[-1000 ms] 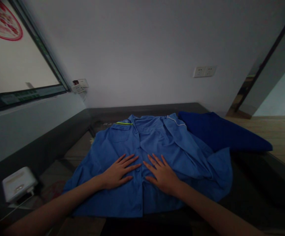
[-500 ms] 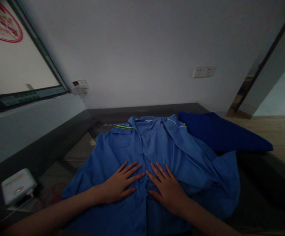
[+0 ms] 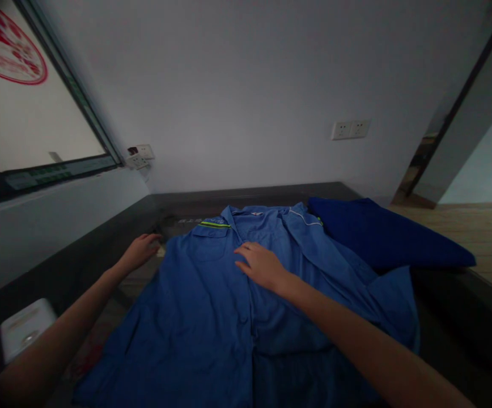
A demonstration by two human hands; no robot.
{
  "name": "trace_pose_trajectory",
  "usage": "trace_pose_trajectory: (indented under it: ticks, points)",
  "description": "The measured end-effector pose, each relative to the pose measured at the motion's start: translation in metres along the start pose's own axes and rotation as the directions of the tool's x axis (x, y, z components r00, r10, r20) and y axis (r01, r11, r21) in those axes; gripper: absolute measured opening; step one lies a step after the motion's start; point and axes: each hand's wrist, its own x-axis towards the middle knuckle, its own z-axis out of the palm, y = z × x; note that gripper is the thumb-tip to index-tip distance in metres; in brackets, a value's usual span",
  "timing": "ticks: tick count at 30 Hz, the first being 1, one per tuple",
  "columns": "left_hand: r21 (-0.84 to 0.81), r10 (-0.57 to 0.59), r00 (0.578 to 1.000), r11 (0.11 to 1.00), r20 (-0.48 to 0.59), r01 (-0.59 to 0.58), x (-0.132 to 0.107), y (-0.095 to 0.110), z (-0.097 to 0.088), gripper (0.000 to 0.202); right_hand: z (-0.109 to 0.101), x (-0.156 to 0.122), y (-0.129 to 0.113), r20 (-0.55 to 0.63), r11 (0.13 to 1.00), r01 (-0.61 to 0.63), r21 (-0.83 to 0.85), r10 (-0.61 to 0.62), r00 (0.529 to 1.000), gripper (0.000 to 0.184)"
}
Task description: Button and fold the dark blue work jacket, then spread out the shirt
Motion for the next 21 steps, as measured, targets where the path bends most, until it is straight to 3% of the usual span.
trace_pose_trajectory:
  ticks: [4, 8, 14, 21]
  points:
    - [-0.069, -0.002, 0.991, 0.998, 0.135, 0.011, 0.015, -0.027, 0.013, 0.038, 0.032, 0.064, 0.018, -0.025, 0.997, -0.071, -0.024, 0.07, 0.997, 0.034]
    - [-0.174, 0.009, 0.962, 0.984, 0.272, 0.04, 0.035, -0.036, 0.037, 0.042, 0.069, 0.107, 0.031, -0.058, 0.978, -0.193, -0.079, 0.189, 0.98, 0.038]
    - [-0.301, 0.01, 0.968, 0.951, 0.251, 0.069, 0.054, -0.027, 0.053, 0.026, 0.104, 0.117, 0.048, -0.119, 0.95, -0.298, -0.097, 0.286, 0.951, 0.039]
    - [-0.505, -0.058, 0.986, 0.853, 0.155, 0.13, 0.059, -0.015, 0.05, 0.03, 0.113, 0.114, 0.059, -0.158, 0.947, -0.312, -0.074, 0.298, 0.942, 0.039]
